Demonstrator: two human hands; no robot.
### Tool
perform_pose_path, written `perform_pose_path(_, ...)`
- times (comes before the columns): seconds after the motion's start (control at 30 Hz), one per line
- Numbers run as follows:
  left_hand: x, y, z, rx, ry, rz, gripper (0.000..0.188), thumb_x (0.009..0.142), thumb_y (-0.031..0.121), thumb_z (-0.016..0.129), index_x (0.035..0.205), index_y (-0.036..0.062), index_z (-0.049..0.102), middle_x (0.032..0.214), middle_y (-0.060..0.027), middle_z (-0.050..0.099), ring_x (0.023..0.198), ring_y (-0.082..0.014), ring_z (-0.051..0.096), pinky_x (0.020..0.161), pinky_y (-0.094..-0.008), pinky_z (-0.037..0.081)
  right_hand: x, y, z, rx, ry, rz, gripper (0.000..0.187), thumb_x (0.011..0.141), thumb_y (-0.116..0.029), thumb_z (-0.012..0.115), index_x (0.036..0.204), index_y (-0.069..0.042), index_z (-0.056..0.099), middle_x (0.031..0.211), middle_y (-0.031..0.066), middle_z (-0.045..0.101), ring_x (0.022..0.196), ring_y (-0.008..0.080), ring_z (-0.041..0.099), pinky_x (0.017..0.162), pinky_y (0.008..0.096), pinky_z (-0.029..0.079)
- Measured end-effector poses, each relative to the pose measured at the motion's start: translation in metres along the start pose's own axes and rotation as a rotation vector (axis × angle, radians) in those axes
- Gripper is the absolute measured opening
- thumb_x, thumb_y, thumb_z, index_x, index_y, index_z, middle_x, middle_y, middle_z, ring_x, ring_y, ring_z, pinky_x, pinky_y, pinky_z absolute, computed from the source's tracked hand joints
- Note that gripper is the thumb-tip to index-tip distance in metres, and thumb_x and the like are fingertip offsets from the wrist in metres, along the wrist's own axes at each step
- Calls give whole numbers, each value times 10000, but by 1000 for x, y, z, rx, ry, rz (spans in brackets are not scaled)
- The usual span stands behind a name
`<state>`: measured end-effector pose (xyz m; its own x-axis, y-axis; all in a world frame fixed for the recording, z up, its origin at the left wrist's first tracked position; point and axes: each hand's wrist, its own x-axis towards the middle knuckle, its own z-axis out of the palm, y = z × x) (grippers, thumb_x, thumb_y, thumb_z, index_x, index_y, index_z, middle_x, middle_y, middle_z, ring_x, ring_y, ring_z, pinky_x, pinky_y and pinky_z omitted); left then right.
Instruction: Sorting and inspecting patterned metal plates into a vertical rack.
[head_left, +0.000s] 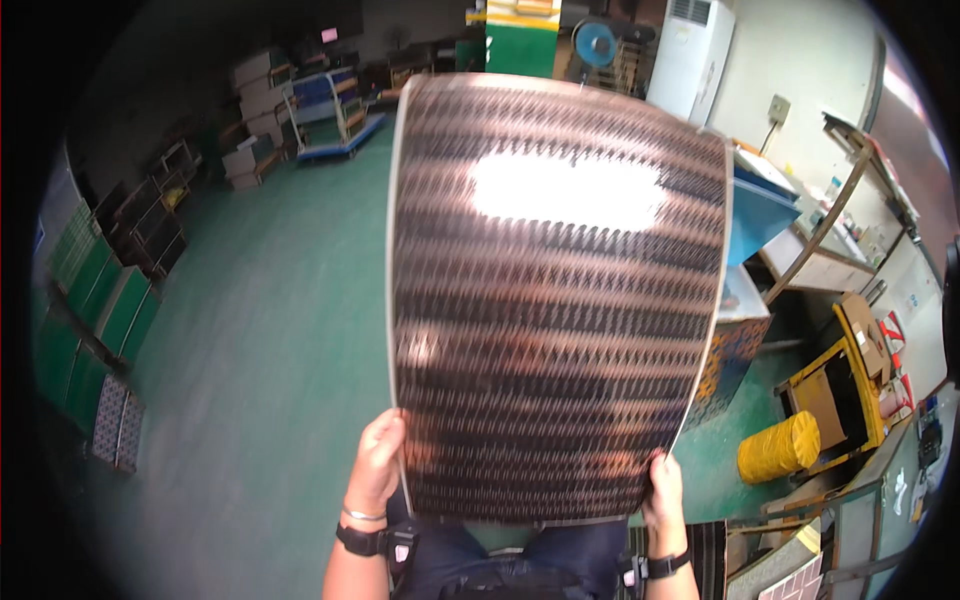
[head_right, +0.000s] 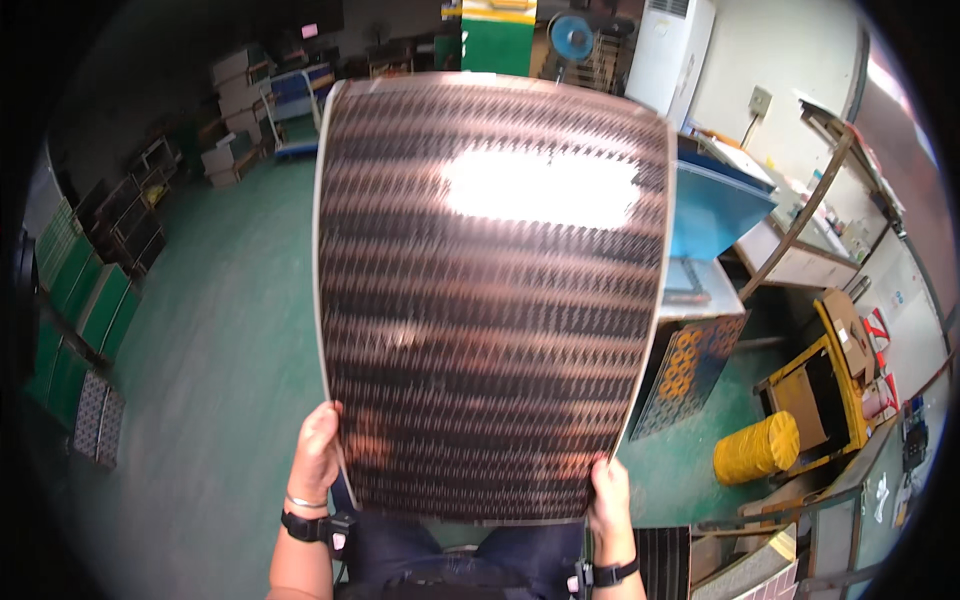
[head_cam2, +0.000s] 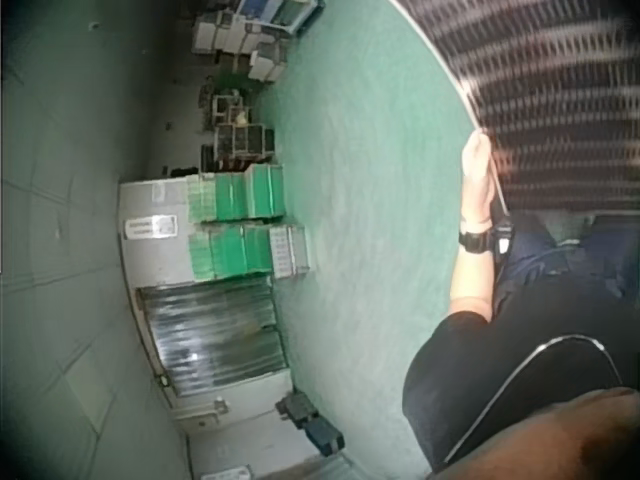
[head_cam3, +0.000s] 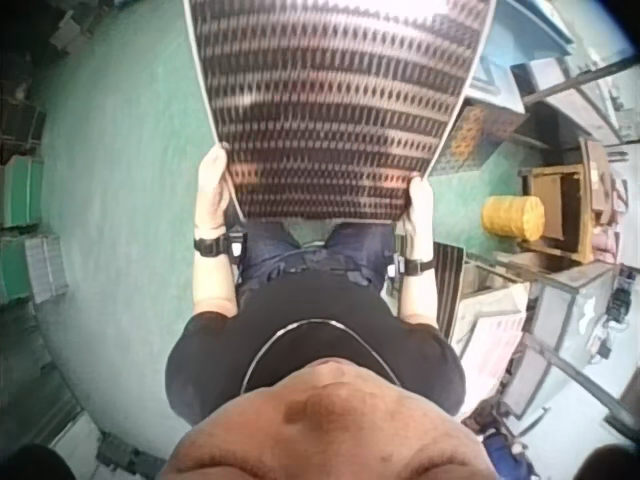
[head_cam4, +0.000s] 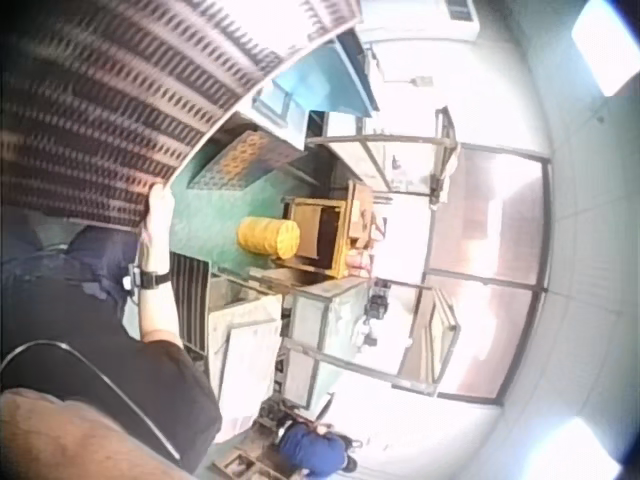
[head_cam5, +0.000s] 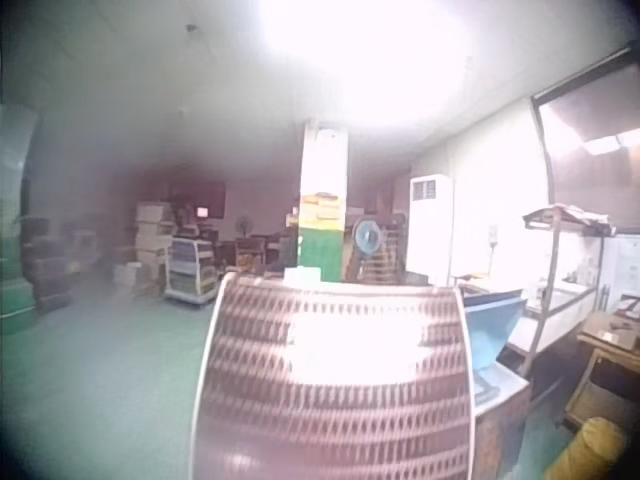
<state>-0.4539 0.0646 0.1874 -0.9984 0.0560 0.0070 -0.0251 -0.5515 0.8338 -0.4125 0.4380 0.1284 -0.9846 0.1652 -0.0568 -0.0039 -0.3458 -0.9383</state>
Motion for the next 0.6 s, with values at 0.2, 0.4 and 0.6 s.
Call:
perform_pose_path(0.2, -5, -33, -18, 387, 280, 98, 279, 957, 244, 489, 962, -8, 609, 864, 17, 582, 788, -54, 494, 737, -220, 419, 17, -17, 34, 214, 63, 29, 367, 951, -239, 487, 1232, -7, 445, 1159, 96, 560, 1017, 191, 571, 877, 331, 479)
perform_pose_path(0.4, 5, -37, -3, 380, 366, 10, 347, 971, 299, 459, 941, -13, 608, 820, 16, 556, 744, -58, 478, 676, -225, 418, 1, -29, 23, 140, 11, 93, 369, 931, -215, 533, 1209, 22, 480, 1120, 101, 586, 956, 159, 588, 829, 284, 490)
perform_pose_path(0.6, 13, -48, -5, 328, 386, -32, 364, 966, 335, 458, 851, 20, 599, 734, 24, 561, 626, -49, 496, 563, -192, 411, 4, -21, 7, 1, 27, 100, 364, 903, -241, 584, 1144, 28, 542, 1061, 67, 616, 897, 113, 588, 783, 259, 480)
